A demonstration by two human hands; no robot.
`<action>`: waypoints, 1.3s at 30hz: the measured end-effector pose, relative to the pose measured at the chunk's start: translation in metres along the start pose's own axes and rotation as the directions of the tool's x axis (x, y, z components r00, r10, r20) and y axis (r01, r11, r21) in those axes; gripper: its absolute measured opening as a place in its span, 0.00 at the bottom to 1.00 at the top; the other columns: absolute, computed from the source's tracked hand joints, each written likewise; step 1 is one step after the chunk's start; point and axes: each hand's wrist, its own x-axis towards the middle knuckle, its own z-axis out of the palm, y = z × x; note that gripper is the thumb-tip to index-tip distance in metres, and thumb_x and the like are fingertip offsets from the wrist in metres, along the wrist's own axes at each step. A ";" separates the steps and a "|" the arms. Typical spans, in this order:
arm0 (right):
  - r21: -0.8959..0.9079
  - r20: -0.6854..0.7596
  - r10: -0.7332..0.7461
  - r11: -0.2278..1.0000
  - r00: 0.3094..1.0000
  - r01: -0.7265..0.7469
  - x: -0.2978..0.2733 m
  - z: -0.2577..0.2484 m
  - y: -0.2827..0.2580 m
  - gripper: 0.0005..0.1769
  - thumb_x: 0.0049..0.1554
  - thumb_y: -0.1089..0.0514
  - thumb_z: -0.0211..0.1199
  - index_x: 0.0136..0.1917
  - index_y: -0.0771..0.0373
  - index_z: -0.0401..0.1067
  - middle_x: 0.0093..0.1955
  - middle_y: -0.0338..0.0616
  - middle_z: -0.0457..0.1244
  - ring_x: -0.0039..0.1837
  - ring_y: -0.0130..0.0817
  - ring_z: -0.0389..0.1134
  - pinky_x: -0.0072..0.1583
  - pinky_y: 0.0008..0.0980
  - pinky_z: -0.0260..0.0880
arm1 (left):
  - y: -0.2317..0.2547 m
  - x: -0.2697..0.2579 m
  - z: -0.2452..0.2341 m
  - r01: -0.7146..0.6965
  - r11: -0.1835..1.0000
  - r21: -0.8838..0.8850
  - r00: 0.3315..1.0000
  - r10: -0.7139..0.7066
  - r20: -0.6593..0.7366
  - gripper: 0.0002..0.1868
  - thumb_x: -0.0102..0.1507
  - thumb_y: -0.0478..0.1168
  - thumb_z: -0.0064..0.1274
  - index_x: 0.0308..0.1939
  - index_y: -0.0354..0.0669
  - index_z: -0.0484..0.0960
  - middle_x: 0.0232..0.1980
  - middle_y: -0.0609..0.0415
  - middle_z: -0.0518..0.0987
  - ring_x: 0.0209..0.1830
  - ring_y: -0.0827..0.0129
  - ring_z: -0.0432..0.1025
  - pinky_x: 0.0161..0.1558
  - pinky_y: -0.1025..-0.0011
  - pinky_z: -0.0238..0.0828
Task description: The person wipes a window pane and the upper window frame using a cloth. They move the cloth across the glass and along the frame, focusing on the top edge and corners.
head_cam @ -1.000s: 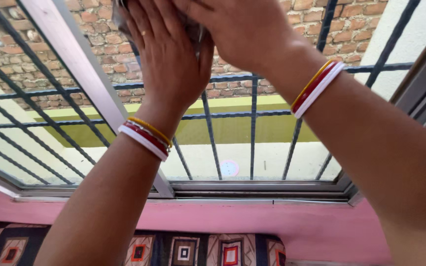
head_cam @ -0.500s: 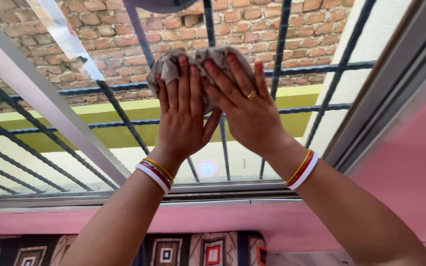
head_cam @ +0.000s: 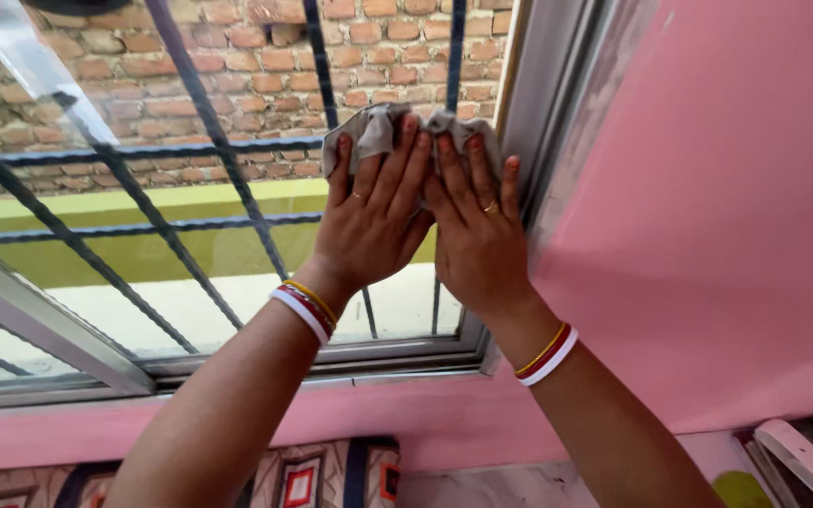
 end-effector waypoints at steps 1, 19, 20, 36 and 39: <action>0.044 0.009 -0.012 0.999 1.000 0.012 -0.013 0.004 0.002 0.28 0.67 0.65 0.52 0.80 0.62 0.63 0.86 0.46 0.47 0.88 0.47 0.40 0.83 0.58 0.29 | 0.003 -0.011 0.004 -0.026 1.000 -0.016 0.999 0.026 0.019 0.35 0.77 0.54 0.41 0.81 0.33 0.56 0.83 0.39 0.53 0.83 0.45 0.47 0.79 0.42 0.32; 0.205 -0.111 -0.183 0.958 0.977 0.203 0.064 0.013 -0.057 0.32 0.66 0.61 0.52 0.82 0.68 0.57 0.87 0.53 0.44 0.88 0.50 0.35 0.82 0.57 0.20 | -0.082 -0.010 -0.097 0.074 0.949 0.306 0.972 -0.137 0.190 0.33 0.71 0.47 0.49 0.81 0.55 0.60 0.84 0.54 0.53 0.80 0.46 0.53 0.79 0.37 0.29; 0.213 -0.111 -0.200 0.952 0.973 0.220 0.063 0.019 -0.065 0.32 0.66 0.61 0.52 0.82 0.67 0.58 0.87 0.51 0.44 0.88 0.48 0.35 0.83 0.57 0.20 | -0.079 -0.022 -0.095 0.160 0.949 0.271 0.957 -0.217 0.193 0.34 0.69 0.47 0.49 0.80 0.53 0.60 0.83 0.51 0.53 0.80 0.42 0.52 0.78 0.36 0.30; 0.306 -0.164 -0.234 0.912 0.958 0.275 0.115 0.094 -0.215 0.31 0.67 0.60 0.51 0.81 0.70 0.59 0.87 0.51 0.44 0.88 0.46 0.35 0.82 0.54 0.18 | -0.167 -0.121 -0.175 0.299 0.867 0.399 0.917 -0.377 0.132 0.41 0.66 0.27 0.47 0.82 0.58 0.59 0.85 0.60 0.55 0.81 0.53 0.57 0.81 0.51 0.40; 0.138 -0.154 -0.273 0.946 0.950 0.294 0.131 0.118 -0.268 0.33 0.65 0.62 0.51 0.83 0.63 0.59 0.88 0.46 0.44 0.89 0.41 0.35 0.85 0.49 0.19 | -0.197 -0.149 -0.191 0.369 0.865 0.341 0.888 -0.436 0.144 0.38 0.66 0.28 0.47 0.81 0.50 0.62 0.83 0.54 0.59 0.74 0.51 0.62 0.76 0.61 0.52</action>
